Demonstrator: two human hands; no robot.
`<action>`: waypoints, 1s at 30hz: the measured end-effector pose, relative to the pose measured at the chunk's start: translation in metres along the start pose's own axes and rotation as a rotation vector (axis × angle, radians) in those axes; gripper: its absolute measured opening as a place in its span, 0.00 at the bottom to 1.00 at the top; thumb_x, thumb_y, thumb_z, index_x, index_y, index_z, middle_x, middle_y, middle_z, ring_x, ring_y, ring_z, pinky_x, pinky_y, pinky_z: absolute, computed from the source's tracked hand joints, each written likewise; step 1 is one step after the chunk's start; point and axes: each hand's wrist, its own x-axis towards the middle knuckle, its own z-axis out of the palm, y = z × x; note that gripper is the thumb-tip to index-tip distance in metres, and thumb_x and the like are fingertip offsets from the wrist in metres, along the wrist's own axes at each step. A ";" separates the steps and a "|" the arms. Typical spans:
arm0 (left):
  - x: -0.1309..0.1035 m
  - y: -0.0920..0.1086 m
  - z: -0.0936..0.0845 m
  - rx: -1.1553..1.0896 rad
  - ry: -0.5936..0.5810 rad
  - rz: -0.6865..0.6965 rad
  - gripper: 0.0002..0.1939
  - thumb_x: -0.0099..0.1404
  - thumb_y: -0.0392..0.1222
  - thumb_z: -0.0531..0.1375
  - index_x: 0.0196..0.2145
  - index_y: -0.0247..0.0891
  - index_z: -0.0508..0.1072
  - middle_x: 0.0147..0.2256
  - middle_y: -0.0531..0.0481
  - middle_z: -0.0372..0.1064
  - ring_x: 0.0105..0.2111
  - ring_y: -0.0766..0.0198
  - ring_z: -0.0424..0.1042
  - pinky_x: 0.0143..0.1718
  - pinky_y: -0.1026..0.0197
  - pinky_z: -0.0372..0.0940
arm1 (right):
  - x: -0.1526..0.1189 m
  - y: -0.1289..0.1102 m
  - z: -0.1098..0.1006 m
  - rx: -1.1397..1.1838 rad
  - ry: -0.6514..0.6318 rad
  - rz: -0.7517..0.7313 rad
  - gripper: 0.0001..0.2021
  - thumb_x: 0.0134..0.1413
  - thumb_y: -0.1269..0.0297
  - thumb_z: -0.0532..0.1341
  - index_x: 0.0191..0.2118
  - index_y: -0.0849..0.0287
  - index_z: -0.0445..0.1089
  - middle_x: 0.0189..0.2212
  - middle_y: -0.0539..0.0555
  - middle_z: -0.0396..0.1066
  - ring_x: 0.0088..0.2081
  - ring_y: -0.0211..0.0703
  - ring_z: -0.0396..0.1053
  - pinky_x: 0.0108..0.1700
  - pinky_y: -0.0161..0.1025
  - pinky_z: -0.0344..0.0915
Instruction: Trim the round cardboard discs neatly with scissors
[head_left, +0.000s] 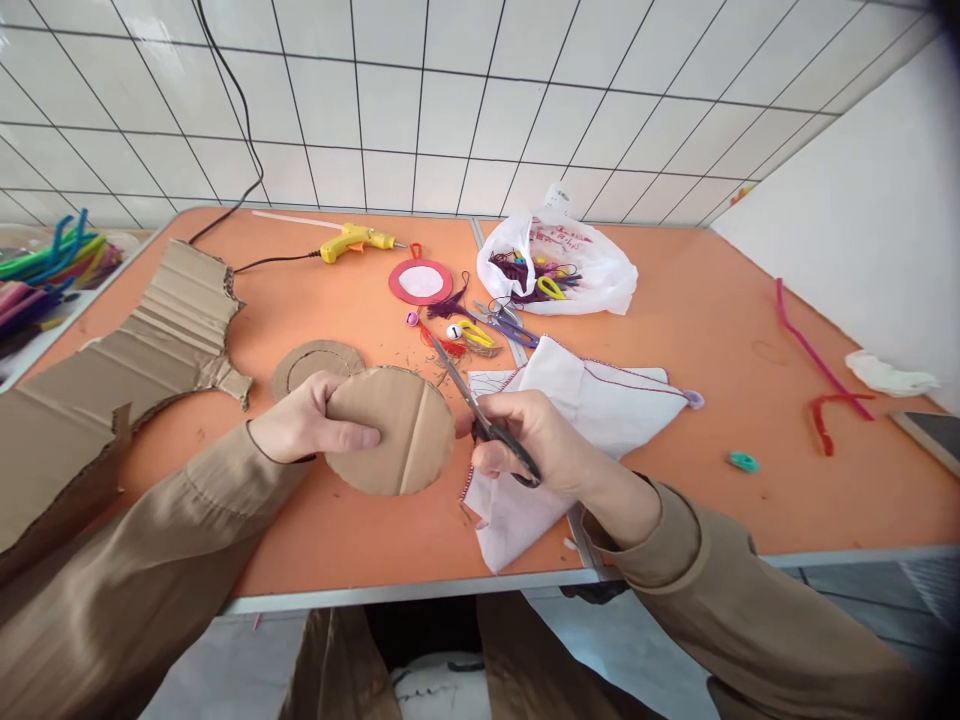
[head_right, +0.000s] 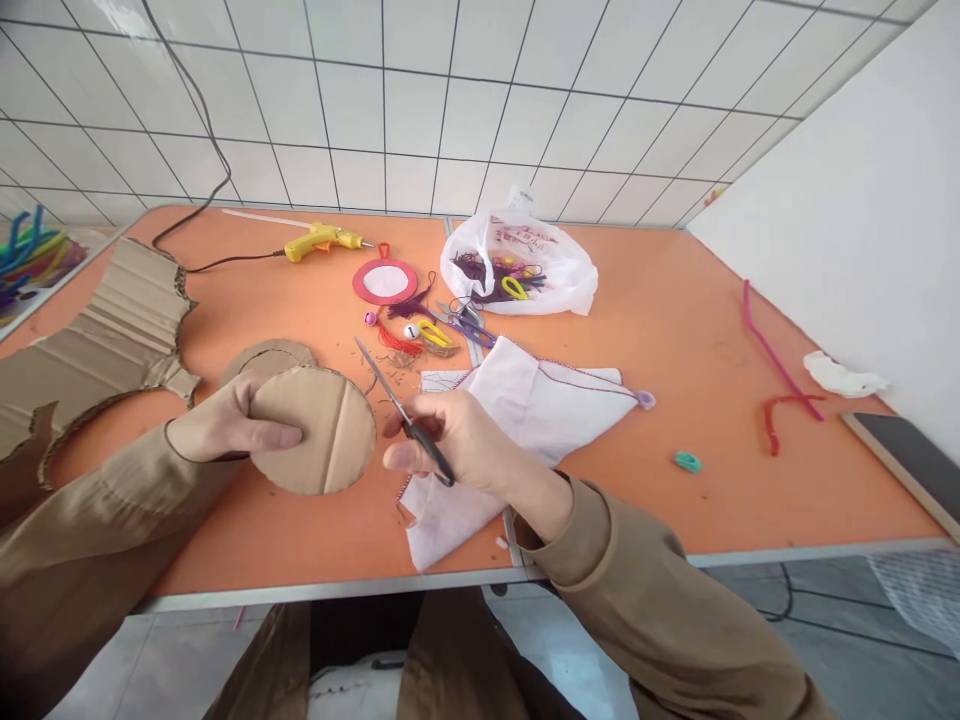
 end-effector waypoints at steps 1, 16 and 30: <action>0.001 0.001 0.001 -0.004 0.014 0.020 0.14 0.43 0.40 0.76 0.30 0.35 0.83 0.27 0.48 0.80 0.26 0.60 0.77 0.29 0.63 0.72 | 0.000 -0.001 -0.001 0.019 -0.009 -0.005 0.23 0.42 0.48 0.73 0.36 0.62 0.70 0.17 0.44 0.62 0.19 0.34 0.58 0.22 0.34 0.54; 0.005 0.003 0.015 -0.170 0.172 0.156 0.19 0.40 0.41 0.77 0.32 0.35 0.82 0.29 0.48 0.80 0.30 0.57 0.76 0.32 0.59 0.70 | -0.003 -0.004 -0.005 0.032 0.007 -0.156 0.22 0.53 0.41 0.62 0.36 0.59 0.71 0.18 0.48 0.67 0.21 0.39 0.63 0.26 0.39 0.60; 0.001 0.006 0.019 -0.139 0.160 0.145 0.18 0.40 0.42 0.77 0.31 0.35 0.82 0.28 0.50 0.79 0.27 0.61 0.75 0.30 0.61 0.70 | 0.025 -0.034 0.024 -0.172 0.261 -0.201 0.09 0.45 0.61 0.64 0.26 0.56 0.63 0.22 0.45 0.53 0.26 0.37 0.50 0.29 0.37 0.52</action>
